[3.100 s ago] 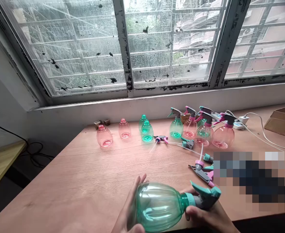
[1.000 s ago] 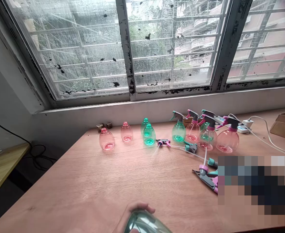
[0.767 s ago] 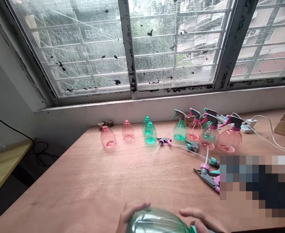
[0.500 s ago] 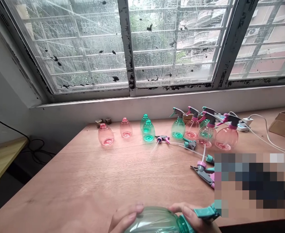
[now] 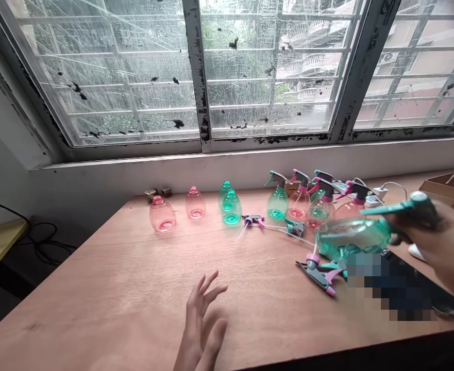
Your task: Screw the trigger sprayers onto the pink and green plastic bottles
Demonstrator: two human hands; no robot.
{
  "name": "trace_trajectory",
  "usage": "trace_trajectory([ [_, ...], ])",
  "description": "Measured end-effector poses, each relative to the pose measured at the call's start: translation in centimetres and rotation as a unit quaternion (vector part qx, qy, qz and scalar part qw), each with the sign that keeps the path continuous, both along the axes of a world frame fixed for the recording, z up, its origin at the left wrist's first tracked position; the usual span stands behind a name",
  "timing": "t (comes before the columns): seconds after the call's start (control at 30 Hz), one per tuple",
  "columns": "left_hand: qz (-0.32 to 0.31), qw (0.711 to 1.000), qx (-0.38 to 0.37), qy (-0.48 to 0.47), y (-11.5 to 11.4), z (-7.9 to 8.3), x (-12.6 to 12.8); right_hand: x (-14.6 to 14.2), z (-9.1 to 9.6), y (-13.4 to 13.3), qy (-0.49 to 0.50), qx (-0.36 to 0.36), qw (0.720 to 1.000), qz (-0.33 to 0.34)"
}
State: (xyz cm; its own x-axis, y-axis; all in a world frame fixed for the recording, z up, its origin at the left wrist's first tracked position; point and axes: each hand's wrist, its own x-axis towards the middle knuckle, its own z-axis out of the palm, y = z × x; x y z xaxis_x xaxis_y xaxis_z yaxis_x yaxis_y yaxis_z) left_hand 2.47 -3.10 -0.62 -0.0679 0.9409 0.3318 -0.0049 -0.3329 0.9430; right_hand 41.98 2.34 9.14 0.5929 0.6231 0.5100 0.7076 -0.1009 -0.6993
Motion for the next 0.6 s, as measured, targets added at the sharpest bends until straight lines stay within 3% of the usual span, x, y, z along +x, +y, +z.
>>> trace_trajectory([
  [0.07, -0.022, 0.998, -0.050, -0.012, -0.3, 0.9, -0.1, 1.6, 1.7, 2.4, -0.033, -0.068, 0.997, -0.020],
  [0.17, -0.025, 0.997, -0.066, -0.026, -0.5, 1.6, -0.1, 2.3, 2.4, 5.9, -0.070, -0.112, 0.991, 0.015],
  [0.3, -0.021, 0.996, -0.071, -0.043, -0.2, 1.4, -0.4, 2.4, 1.0, 9.2, -0.092, -0.133, 0.986, 0.034],
  [0.6, -0.103, 0.985, -0.126, -0.051, 0.4, 1.3, -1.5, 3.2, -1.0, 13.2, -0.141, -0.192, 0.971, 0.018],
])
